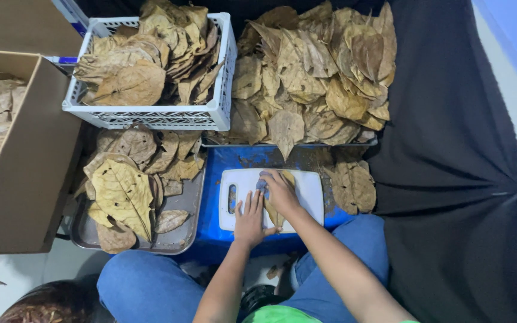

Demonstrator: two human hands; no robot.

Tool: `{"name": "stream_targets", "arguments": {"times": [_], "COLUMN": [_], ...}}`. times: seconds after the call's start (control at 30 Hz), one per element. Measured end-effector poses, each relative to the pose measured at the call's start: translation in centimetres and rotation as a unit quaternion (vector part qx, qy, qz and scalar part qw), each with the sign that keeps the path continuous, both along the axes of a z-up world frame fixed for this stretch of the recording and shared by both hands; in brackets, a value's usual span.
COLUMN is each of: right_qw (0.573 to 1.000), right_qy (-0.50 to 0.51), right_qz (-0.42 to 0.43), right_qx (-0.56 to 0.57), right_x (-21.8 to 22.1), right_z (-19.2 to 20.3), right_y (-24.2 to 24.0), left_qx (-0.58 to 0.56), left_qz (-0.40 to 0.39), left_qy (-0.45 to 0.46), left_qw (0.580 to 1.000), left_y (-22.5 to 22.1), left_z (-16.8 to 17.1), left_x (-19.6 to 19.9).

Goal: The person sits on the floor and repeatedly rubs dried leaves on a white cutting board using a small cloth. They pick up leaves from nearby trays and crates, wipe each leaf, and place them back into the trays.

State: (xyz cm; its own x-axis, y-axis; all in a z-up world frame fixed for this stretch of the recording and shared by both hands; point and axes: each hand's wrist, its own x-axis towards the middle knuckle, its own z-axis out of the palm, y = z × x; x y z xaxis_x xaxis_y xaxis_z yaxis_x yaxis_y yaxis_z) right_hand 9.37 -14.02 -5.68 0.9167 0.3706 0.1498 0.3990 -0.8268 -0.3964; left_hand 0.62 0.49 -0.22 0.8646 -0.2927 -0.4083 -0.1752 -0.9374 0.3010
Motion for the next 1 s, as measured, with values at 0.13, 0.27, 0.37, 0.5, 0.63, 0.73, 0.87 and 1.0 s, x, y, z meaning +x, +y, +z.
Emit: {"name": "stream_targets", "arguments": {"times": [0.13,0.27,0.37,0.5,0.63,0.73,0.87,1.0], "right_qw": [0.998,0.988,0.982,0.989,0.998,0.994,0.997,0.997], "right_qy": [0.046,0.151,0.185,0.122,0.034,0.058,0.054,0.054], "right_qz": [0.005,-0.011,-0.037,-0.043,-0.02,-0.037,-0.034,-0.05], "right_qx": [0.043,-0.008,0.012,0.071,0.047,0.084,0.045,-0.018], "right_x": [-5.4,-9.0,-9.8,-8.4,-4.9,-2.4,0.9,2.1], "right_z": [2.1,2.1,0.1,-2.8,-8.5,-8.3,-8.5,-7.0], "right_y": [-1.2,-1.8,-2.1,-2.1,-2.7,-2.2,-1.7,-0.6], "left_qx": [-0.003,0.028,0.017,0.011,0.012,0.011,-0.009,-0.021], "left_qz": [-0.007,-0.01,-0.007,0.007,0.006,0.004,0.007,0.001], "left_qy": [-0.017,-0.017,-0.018,-0.02,-0.022,-0.021,-0.016,-0.001], "left_qw": [1.0,0.999,1.0,1.0,1.0,1.0,1.0,1.0], "left_y": [-0.1,-0.2,-0.2,-0.2,-0.1,0.0,0.1,0.1], "left_z": [-1.6,-0.7,-1.0,-1.7,0.3,0.0,-0.1,0.8], "left_x": [-0.3,-0.5,-0.7,-0.3,-0.6,-0.6,-0.4,-0.4]}}
